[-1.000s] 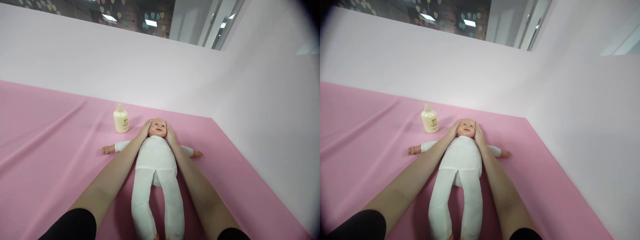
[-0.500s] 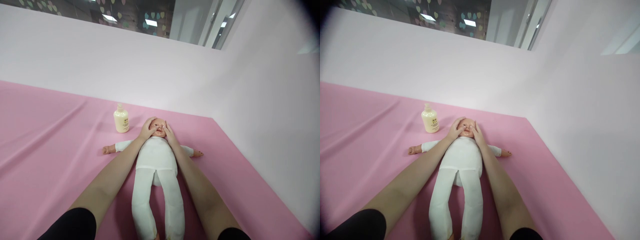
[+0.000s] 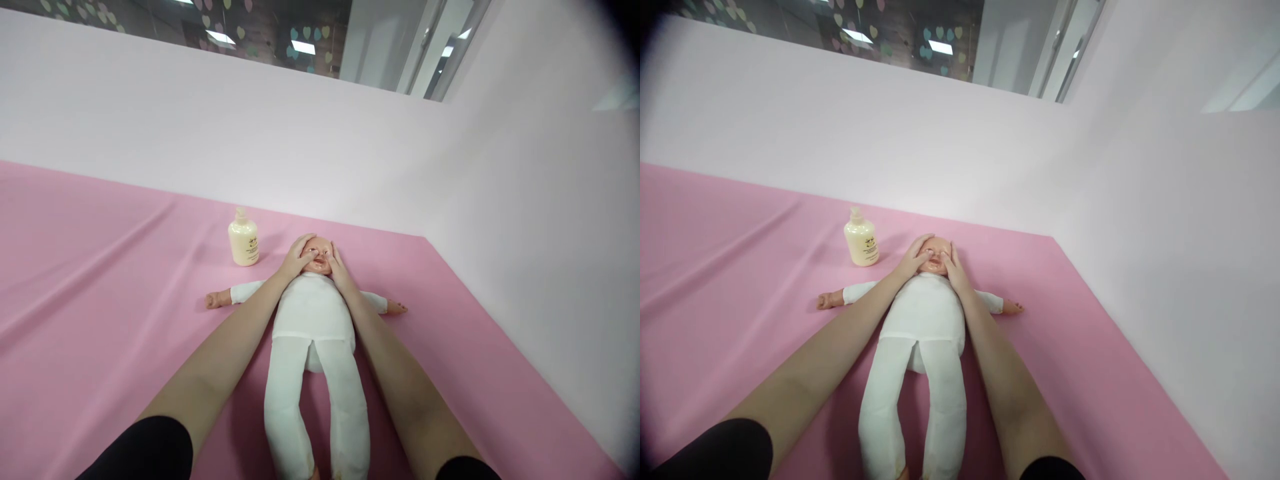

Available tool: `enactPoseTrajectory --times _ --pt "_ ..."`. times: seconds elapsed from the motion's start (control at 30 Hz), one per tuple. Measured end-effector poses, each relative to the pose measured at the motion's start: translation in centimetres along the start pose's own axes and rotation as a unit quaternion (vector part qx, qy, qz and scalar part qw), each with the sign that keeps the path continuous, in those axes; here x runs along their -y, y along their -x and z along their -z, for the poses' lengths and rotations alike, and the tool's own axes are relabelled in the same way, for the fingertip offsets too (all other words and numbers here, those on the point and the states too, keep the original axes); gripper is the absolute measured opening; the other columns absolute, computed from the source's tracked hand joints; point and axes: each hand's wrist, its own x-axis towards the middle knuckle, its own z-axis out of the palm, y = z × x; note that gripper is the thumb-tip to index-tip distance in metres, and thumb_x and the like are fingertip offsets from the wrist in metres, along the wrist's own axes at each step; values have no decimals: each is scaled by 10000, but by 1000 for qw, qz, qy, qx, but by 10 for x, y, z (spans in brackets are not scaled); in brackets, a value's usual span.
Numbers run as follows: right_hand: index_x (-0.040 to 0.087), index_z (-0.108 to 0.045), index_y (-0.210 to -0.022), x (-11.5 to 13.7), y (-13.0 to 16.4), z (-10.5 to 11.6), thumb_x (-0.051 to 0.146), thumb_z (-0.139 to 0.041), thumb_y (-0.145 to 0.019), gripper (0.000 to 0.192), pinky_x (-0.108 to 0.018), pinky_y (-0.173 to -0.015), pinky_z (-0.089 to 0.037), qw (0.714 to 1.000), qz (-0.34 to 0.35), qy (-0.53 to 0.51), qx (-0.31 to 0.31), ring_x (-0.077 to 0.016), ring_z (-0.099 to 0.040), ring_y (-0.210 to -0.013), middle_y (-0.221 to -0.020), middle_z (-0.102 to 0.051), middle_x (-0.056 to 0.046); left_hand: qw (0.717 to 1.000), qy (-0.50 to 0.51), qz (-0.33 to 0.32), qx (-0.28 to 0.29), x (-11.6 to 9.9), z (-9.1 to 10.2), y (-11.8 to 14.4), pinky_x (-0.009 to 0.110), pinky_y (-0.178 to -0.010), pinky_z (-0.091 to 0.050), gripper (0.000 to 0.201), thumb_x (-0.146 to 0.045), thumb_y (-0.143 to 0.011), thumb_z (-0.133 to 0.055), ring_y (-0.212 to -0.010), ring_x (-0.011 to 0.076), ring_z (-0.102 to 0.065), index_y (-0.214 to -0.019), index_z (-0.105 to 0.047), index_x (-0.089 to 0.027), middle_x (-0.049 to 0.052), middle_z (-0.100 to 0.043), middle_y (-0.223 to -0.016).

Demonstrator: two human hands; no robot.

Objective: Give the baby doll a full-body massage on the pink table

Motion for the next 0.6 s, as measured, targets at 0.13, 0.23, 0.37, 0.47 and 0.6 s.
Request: enactPoseTrajectory --times 0.13,0.23,0.37,0.47,0.6 --pt "303 -190 -1438 1 -2 -1 572 -567 -743 836 -384 -1108 -298 999 -25 -23 -13 -184 -384 -1317 -1468 -334 12 1000 -3 2 4 2 -1 -1 441 -1043 -358 500 -414 -787 -548 -1187 253 -477 -1233 -505 -192 96 -519 -1282" --pt "291 -186 -1442 4 -1 -1 563 -566 -743 841 -388 -1114 -284 1000 -16 -11 -12 -185 -374 -1324 -1461 -346 10 1000 1 -1 7 -1 0 -1 440 -1052 -350 495 -397 -788 -549 -1194 255 -471 -1233 -502 -187 100 -519 -1278" --pt "308 -194 -1439 6 1 -1 555 -548 -760 805 -370 -1119 -277 1000 -1 2 -2 -172 -366 -1328 -1466 -334 28 1000 9 -6 1 -4 1 0 432 -1054 -348 482 -392 -793 -541 -1185 255 -478 -1220 -507 -171 108 -526 -1261" --pt "319 -199 -1435 4 0 0 552 -533 -771 779 -370 -1126 -258 1000 9 0 -4 -161 -366 -1327 -1460 -345 34 1000 11 -7 -3 -2 0 1 430 -1053 -351 472 -395 -800 -536 -1183 251 -480 -1219 -507 -180 102 -528 -1259" --pt "312 -221 -1429 -5 -10 -1 593 -464 -791 738 -373 -1133 -228 1000 10 -2 -19 -155 -346 -1337 -1470 -329 41 1000 20 1 -9 3 -1 1 426 -1055 -350 472 -395 -805 -537 -1185 242 -478 -1231 -495 -195 91 -522 -1266"
